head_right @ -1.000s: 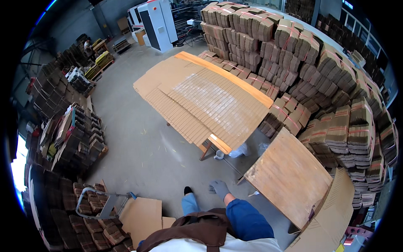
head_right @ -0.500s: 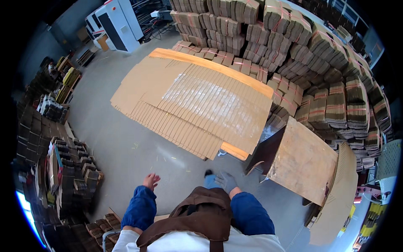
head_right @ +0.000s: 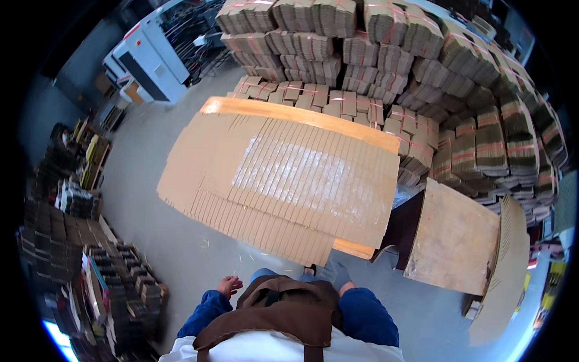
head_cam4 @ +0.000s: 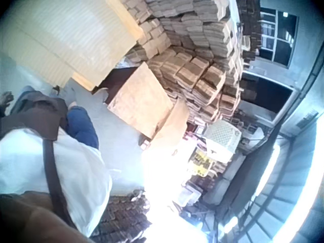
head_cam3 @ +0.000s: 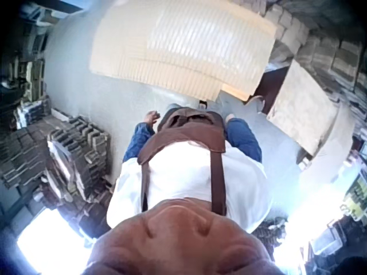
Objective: The person applies a white adhesive substance to a large flat piece of cardboard using a brush. After coating the surface, the person picks up the cardboard and places it on a stack of similar items. The person then handles a yellow printed box and additional cardboard pieces.
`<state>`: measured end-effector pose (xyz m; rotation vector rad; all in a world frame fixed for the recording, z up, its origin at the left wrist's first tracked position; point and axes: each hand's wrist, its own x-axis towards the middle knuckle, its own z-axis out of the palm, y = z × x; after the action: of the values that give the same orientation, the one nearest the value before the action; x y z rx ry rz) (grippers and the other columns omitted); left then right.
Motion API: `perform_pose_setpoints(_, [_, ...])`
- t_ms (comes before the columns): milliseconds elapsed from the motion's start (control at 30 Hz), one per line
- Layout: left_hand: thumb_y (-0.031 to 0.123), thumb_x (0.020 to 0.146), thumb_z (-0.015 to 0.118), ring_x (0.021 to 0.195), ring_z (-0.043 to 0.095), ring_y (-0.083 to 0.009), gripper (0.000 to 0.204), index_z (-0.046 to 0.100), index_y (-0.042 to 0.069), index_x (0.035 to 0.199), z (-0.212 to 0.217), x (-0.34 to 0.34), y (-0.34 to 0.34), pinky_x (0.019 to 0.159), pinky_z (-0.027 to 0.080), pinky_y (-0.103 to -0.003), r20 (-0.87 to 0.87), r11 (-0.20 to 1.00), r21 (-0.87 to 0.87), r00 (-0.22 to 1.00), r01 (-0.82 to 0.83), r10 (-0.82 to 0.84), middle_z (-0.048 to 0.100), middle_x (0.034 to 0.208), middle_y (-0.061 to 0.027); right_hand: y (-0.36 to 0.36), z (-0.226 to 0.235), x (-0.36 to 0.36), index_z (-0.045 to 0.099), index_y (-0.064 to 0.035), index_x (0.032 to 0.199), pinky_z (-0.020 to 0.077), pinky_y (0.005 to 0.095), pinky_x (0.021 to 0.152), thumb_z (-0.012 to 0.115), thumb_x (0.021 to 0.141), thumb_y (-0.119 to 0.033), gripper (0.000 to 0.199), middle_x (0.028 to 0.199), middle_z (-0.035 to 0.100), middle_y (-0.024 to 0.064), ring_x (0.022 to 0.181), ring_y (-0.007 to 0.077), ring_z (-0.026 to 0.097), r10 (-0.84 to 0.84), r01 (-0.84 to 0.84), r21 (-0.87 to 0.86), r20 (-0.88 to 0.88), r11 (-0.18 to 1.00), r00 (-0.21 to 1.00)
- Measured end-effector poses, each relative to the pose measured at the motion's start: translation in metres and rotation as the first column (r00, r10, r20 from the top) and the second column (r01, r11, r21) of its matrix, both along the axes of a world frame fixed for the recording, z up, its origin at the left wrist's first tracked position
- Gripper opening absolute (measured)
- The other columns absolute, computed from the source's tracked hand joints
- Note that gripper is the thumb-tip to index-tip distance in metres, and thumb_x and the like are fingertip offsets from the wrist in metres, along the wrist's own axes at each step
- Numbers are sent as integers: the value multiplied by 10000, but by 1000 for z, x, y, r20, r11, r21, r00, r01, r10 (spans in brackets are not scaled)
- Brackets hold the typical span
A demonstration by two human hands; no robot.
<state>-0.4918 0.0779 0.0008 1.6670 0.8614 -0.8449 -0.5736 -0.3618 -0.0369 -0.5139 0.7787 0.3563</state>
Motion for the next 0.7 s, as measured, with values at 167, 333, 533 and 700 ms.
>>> perform_pose_setpoints(167, [245, 916, 582, 854, 656, -157, 178, 581, 93, 1008, 20, 97, -11, 710, 444, -284, 138, 956, -79, 953, 282, -270, 679, 927, -48, 12, -57, -9, 385, -66, 1377, 420, 408, 1001, 399, 986, -429, 534, 1333, 473, 150, 1213, 308, 460, -138, 135, 68, 44, 988, 989])
perform_pose_setpoints(333, [200, 952, 569, 791, 597, -111, 183, 579, 18, 972, 63, 239, -57, 761, 474, -260, 470, 812, -86, 742, 577, -478, 632, 841, -34, 35, -30, 12, 410, -102, 1355, 367, 414, 1039, 349, 1009, -347, 428, 1342, 491, 121, 1236, 302, 457, -239, 238, -27, -83, 971, 967])
perform_pose_setpoints(533, [168, 928, 565, 810, 599, -132, 162, 615, 21, 973, 66, 450, -144, 755, 486, -287, 652, 563, 279, 277, 778, -706, 631, 826, -35, 85, 0, 13, 350, -165, 1425, 265, 563, 1050, 376, 976, -366, 492, 1464, 383, 62, 1317, 298, 387, 405, -75, -466, -829, -882, 385])
perform_pose_setpoints(700, [217, 880, 597, 962, 606, -331, 283, 598, 39, 1100, 59, 590, -194, 849, 475, -411, 594, 464, 725, -123, 509, -795, 627, 1003, -165, 137, 17, 57, 334, -182, 1435, 221, 613, 1056, 385, 967, -407, 522, 1486, 352, 62, 1347, 284, 351, 362, -179, -475, -823, -862, 438])
